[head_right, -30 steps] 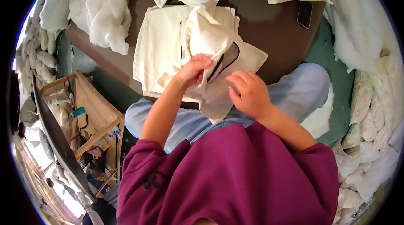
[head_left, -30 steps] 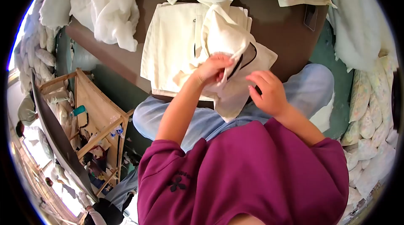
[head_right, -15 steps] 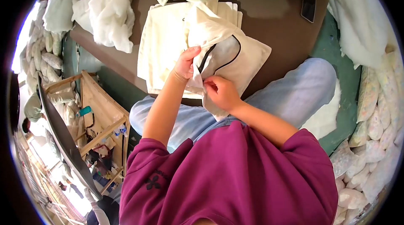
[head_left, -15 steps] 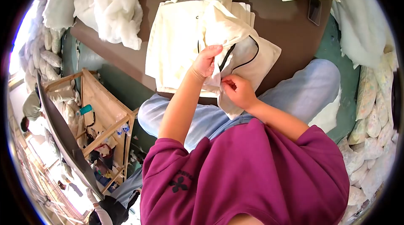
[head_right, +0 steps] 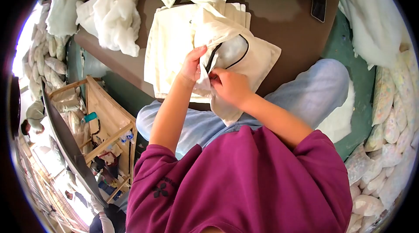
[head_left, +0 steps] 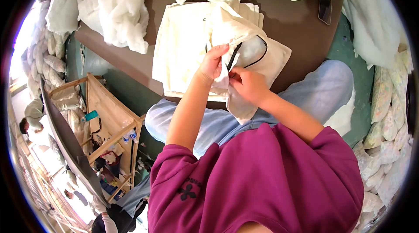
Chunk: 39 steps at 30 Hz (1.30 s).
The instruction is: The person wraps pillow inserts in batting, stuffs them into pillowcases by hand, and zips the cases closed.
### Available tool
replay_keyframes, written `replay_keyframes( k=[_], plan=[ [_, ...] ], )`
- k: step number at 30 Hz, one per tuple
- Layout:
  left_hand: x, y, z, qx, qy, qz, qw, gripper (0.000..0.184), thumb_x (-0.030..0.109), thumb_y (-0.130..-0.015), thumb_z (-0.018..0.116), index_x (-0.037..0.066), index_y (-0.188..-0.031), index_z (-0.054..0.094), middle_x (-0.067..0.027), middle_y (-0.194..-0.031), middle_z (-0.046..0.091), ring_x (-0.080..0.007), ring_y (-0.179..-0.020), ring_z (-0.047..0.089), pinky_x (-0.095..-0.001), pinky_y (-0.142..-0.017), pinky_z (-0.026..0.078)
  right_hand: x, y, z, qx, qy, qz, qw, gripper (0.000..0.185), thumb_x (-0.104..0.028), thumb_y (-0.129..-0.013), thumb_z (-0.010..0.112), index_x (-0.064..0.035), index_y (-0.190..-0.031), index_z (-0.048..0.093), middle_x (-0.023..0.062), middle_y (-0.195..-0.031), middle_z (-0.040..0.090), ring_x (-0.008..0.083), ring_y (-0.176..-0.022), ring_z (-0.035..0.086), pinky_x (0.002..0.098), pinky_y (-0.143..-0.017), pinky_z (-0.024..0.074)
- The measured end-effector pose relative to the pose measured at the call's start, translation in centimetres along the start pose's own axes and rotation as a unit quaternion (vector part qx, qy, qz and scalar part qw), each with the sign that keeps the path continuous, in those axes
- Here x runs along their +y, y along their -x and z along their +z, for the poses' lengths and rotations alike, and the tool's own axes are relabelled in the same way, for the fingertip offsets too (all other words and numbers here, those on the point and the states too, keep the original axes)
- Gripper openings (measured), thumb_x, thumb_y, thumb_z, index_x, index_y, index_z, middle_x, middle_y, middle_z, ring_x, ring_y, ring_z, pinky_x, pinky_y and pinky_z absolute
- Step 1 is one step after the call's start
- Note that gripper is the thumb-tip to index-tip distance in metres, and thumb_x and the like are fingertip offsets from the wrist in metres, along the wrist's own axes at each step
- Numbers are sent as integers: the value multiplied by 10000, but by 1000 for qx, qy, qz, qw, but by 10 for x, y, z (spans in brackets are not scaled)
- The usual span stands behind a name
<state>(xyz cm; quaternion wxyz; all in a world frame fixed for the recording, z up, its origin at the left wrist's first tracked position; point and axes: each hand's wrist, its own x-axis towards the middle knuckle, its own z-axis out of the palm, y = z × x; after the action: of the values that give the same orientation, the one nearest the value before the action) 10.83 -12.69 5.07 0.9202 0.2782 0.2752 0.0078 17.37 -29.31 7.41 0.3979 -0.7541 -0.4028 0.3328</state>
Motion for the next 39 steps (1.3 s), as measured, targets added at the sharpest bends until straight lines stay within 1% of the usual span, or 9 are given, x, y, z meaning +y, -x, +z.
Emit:
replay_keyframes(
  k=[7, 10, 16, 20, 32, 33, 35, 38, 39],
  plan=[
    [2, -11, -7, -67, 8, 13, 998, 200, 194, -965, 519, 53, -856, 611, 8, -627, 592, -17, -390, 398, -161, -327, 298, 9, -10, 5, 123, 46, 4, 991, 155, -182, -867, 602, -104, -1000, 580, 98, -739, 668, 299, -681, 654, 409, -586, 493],
    [3, -8, -7, -38, -1, 15, 999, 202, 193, -965, 512, 43, -875, 614, 13, -621, 591, -18, -388, 415, -162, -319, 306, 6, -6, 4, 173, -94, 16, 980, 132, -138, -845, 625, -95, -963, 586, 97, -737, 649, 289, -636, 641, 408, -568, 486],
    [6, -1, 5, -2, -2, -4, 1000, 216, 199, -968, 504, 23, -927, 623, -9, -657, 622, -22, -381, 414, -160, -319, 307, -3, 11, -2, 120, 85, -203, 968, 74, -102, -750, 677, -80, -788, 618, 84, -757, 605, 275, -717, 616, 394, -611, 492],
    [-3, -9, -17, -120, 39, 11, 992, 213, 196, -965, 508, 20, -933, 624, -28, -698, 642, -22, -381, 412, -162, -316, 300, -2, 10, 5, 113, 91, -130, 981, 94, -135, -718, 694, -81, -754, 626, 70, -750, 589, 273, -739, 601, 402, -636, 491],
    [-2, 4, 8, 38, -78, 8, 996, 204, 182, -908, 623, 137, -709, 614, 71, -533, 519, -7, -373, 387, -162, -317, 261, 2, 17, 15, 75, 141, -182, 970, 78, -146, -776, 653, -75, -752, 633, 79, -744, 585, 284, -701, 600, 412, -626, 484],
    [-7, 4, 12, 96, -124, 10, 988, 217, 192, -900, 648, 148, -692, 604, 90, -524, 479, -7, -384, 357, -175, -340, 243, -2, 18, 10, 57, 122, -165, 977, 80, -147, -782, 649, -73, -756, 633, 83, -749, 587, 289, -706, 602, 415, -629, 484],
    [-6, 10, 19, 77, -234, 8, 969, 218, 206, -901, 657, 142, -701, 601, 105, -527, 439, -10, -403, 332, -187, -374, 244, -14, 20, -14, 26, 109, -135, 985, 85, -146, -797, 637, -67, -767, 632, 93, -762, 595, 299, -719, 608, 418, -636, 486],
    [-10, 12, 26, 17, -212, -1, 977, 151, 186, -901, 657, 115, -771, 632, 94, -583, 482, -1, -451, 379, -179, -398, 253, -15, 0, -78, -15, 149, -102, 983, 88, -140, -810, 630, -53, -799, 635, 109, -782, 615, 303, -731, 619, 404, -643, 489],
    [-17, 11, 25, 18, -282, -9, 959, 168, 186, -908, 652, 103, -765, 622, 89, -589, 475, -10, -469, 381, -189, -423, 260, -6, -13, -93, -30, 179, -94, 979, 90, -137, -807, 639, -47, -816, 639, 114, -786, 621, 296, -727, 622, 390, -642, 488]
  ],
)
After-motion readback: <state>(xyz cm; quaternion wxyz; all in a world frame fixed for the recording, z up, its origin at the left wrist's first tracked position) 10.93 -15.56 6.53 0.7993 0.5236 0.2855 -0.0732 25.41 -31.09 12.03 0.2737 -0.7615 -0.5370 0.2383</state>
